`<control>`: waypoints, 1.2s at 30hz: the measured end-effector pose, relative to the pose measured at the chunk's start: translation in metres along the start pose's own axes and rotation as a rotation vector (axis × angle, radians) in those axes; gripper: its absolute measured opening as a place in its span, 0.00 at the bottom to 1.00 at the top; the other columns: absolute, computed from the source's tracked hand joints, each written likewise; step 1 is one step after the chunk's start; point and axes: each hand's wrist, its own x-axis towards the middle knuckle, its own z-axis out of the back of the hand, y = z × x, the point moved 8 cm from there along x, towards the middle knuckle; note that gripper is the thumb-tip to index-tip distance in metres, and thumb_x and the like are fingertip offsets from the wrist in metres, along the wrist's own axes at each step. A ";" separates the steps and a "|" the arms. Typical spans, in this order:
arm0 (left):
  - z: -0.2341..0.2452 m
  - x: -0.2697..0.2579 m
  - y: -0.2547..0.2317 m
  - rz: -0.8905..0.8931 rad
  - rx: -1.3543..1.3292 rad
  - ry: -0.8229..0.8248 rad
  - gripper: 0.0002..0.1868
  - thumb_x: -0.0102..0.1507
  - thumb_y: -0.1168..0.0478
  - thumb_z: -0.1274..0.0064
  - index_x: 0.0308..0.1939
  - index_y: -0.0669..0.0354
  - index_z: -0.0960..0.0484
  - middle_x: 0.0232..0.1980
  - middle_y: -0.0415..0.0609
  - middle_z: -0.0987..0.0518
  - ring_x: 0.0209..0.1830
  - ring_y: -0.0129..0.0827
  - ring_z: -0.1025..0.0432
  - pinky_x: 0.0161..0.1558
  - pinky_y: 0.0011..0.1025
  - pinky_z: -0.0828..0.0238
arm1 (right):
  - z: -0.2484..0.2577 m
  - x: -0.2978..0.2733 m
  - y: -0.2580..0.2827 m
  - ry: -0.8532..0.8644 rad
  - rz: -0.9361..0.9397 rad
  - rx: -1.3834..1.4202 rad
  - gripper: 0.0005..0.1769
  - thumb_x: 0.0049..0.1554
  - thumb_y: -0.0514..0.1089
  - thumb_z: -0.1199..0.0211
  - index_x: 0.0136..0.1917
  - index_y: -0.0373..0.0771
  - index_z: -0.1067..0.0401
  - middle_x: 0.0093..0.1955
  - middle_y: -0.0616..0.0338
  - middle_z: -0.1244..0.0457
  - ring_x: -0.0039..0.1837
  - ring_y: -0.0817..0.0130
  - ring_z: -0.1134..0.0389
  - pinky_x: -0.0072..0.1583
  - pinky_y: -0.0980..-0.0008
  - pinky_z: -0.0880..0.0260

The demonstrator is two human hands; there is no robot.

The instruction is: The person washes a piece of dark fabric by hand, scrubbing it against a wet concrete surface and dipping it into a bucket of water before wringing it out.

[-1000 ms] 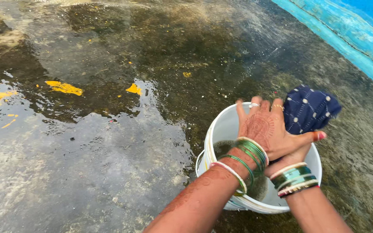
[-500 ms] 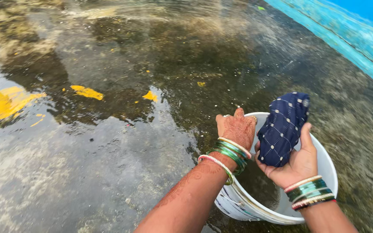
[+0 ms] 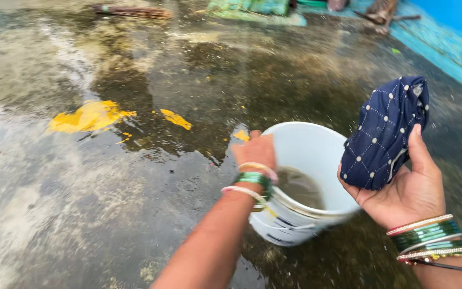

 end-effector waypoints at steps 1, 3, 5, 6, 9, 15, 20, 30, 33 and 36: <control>0.008 -0.004 0.027 0.082 0.014 0.032 0.10 0.63 0.58 0.53 0.43 0.40 0.16 0.50 0.49 0.22 0.45 0.49 0.20 0.45 0.54 0.35 | -0.010 0.001 -0.002 0.018 -0.004 -0.009 0.39 0.55 0.73 0.37 0.66 0.43 0.30 0.64 0.58 0.32 0.66 0.59 0.32 0.66 0.46 0.33; 0.035 -0.006 0.082 0.233 0.048 0.040 0.12 0.68 0.57 0.57 0.49 0.41 0.18 0.52 0.53 0.23 0.45 0.53 0.21 0.47 0.56 0.35 | -0.025 0.006 -0.009 0.001 0.006 -0.028 0.38 0.54 0.73 0.39 0.67 0.47 0.30 0.64 0.61 0.32 0.66 0.59 0.32 0.67 0.42 0.33; 0.064 -0.019 0.132 0.365 0.056 0.012 0.15 0.66 0.58 0.58 0.54 0.39 0.19 0.54 0.54 0.25 0.48 0.55 0.22 0.50 0.56 0.36 | -0.041 0.010 -0.020 0.032 0.004 -0.045 0.37 0.54 0.71 0.39 0.68 0.49 0.30 0.64 0.62 0.32 0.67 0.59 0.32 0.67 0.40 0.34; 0.080 -0.024 0.154 0.413 0.050 -0.013 0.19 0.64 0.59 0.57 0.56 0.39 0.20 0.56 0.55 0.25 0.49 0.56 0.22 0.52 0.56 0.37 | -0.050 0.013 -0.025 0.055 0.011 -0.058 0.36 0.54 0.70 0.38 0.68 0.51 0.31 0.65 0.63 0.33 0.67 0.58 0.32 0.67 0.37 0.35; 0.107 -0.041 0.201 0.621 0.069 0.044 0.20 0.63 0.59 0.55 0.59 0.38 0.20 0.61 0.57 0.28 0.54 0.54 0.25 0.57 0.56 0.40 | -0.065 0.018 -0.046 0.031 -0.050 -0.045 0.34 0.52 0.67 0.37 0.67 0.52 0.30 0.65 0.66 0.33 0.67 0.59 0.32 0.68 0.32 0.36; 0.142 -0.022 0.117 0.119 0.193 -0.284 0.30 0.58 0.51 0.42 0.63 0.54 0.24 0.66 0.66 0.30 0.54 0.56 0.26 0.49 0.54 0.33 | -0.084 0.015 -0.054 0.075 -0.139 -0.057 0.29 0.50 0.57 0.34 0.65 0.55 0.28 0.64 0.67 0.31 0.69 0.61 0.34 0.70 0.35 0.41; 0.058 -0.011 -0.055 -0.014 -0.917 0.317 0.42 0.59 0.42 0.32 0.66 0.61 0.33 0.58 0.66 0.22 0.62 0.51 0.27 0.62 0.41 0.30 | -0.025 0.026 -0.020 -0.134 -0.074 -0.399 0.28 0.53 0.61 0.36 0.66 0.56 0.28 0.65 0.69 0.31 0.67 0.63 0.35 0.63 0.29 0.48; 0.034 -0.016 -0.128 0.002 -0.724 0.149 0.13 0.56 0.51 0.37 0.44 0.40 0.13 0.44 0.51 0.14 0.49 0.50 0.21 0.50 0.45 0.26 | 0.182 -0.005 0.156 -0.538 0.249 -1.444 0.27 0.36 0.42 0.17 0.51 0.40 0.17 0.42 0.54 0.25 0.41 0.65 0.25 0.49 0.63 0.25; 0.024 -0.015 -0.163 -0.051 -0.834 0.106 0.11 0.57 0.54 0.39 0.44 0.44 0.15 0.45 0.52 0.17 0.48 0.51 0.22 0.47 0.46 0.27 | 0.228 -0.015 0.143 -0.553 0.164 -1.468 0.30 0.34 0.42 0.18 0.52 0.34 0.15 0.48 0.47 0.24 0.47 0.60 0.25 0.56 0.60 0.25; 0.013 -0.020 -0.199 -0.152 -1.011 0.117 0.12 0.59 0.58 0.41 0.46 0.49 0.16 0.46 0.54 0.17 0.50 0.48 0.23 0.51 0.42 0.28 | 0.234 -0.006 0.118 -0.427 0.305 -1.603 0.48 0.32 0.42 0.14 0.64 0.39 0.29 0.60 0.46 0.33 0.59 0.61 0.31 0.62 0.60 0.32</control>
